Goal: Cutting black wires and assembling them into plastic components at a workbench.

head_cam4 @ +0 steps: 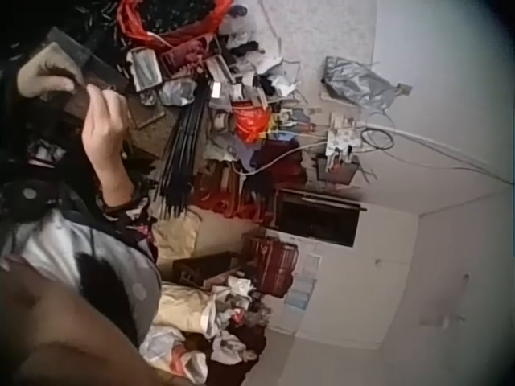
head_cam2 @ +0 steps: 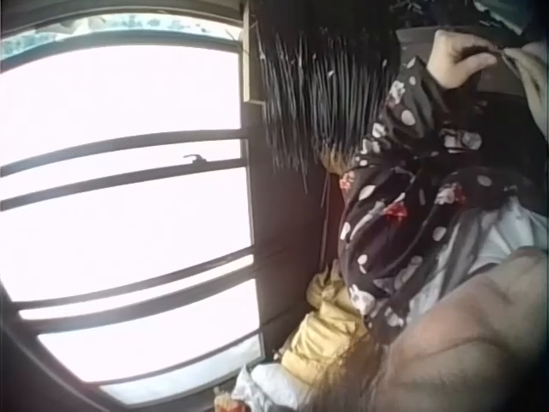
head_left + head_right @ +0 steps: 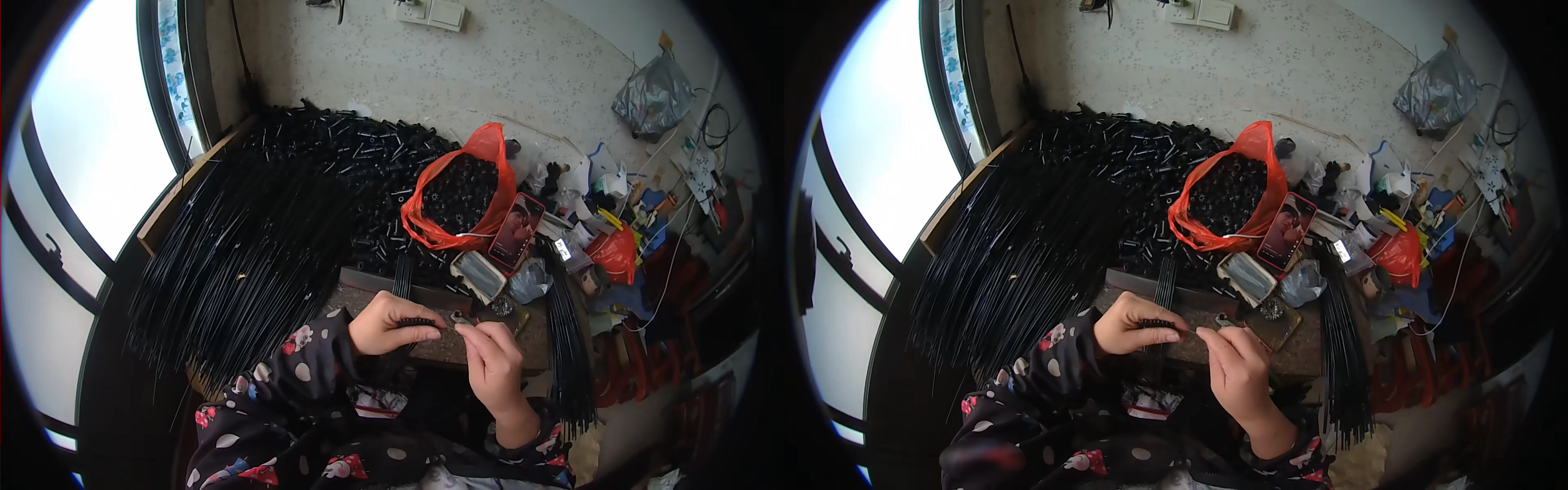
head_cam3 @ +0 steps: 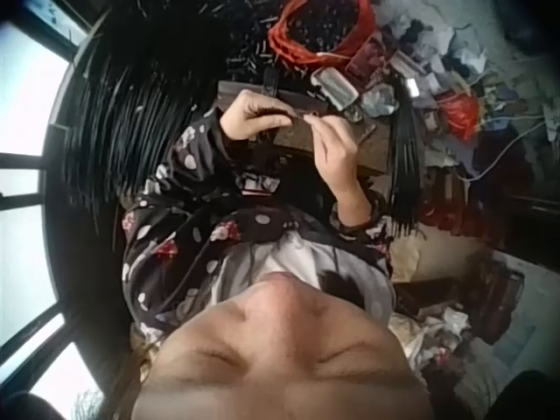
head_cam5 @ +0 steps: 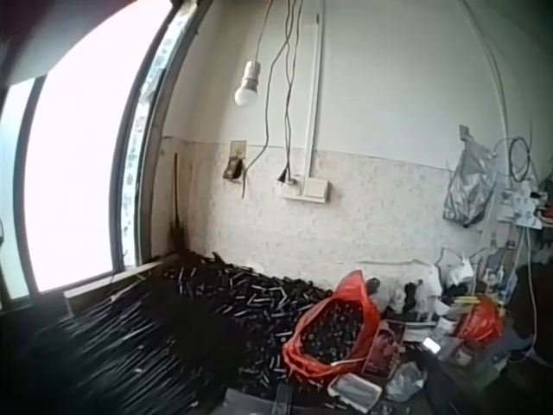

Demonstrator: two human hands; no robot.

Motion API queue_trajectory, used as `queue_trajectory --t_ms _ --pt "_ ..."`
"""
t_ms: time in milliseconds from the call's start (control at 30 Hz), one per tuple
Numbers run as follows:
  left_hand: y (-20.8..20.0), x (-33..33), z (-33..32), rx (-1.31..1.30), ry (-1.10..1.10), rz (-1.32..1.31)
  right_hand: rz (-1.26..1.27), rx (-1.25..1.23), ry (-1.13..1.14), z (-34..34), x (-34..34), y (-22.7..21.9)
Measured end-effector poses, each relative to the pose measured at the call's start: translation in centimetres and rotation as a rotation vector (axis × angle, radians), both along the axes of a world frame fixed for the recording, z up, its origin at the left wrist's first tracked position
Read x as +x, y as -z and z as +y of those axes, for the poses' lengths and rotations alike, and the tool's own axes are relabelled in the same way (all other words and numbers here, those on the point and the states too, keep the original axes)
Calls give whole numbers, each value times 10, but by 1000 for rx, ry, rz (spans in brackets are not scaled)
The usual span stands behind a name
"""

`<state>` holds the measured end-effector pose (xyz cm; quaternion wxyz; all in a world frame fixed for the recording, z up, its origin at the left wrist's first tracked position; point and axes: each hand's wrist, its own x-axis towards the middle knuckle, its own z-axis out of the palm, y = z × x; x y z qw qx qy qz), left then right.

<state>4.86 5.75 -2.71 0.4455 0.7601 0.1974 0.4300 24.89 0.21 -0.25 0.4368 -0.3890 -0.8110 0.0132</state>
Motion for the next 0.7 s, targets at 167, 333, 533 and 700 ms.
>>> queue_trajectory --t_ms 167,333,533,700 --pt "0 1 -4 7 32 -13 -82 62 -42 -3 -1 -6" --pt "-3 2 -8 44 29 -13 -250 223 -70 0 2 -24" --pt "-3 1 -7 23 23 -14 78 -157 -104 -3 -2 -11" --pt "-1 -1 -6 84 58 23 -59 -2 -193 10 -1 -14"
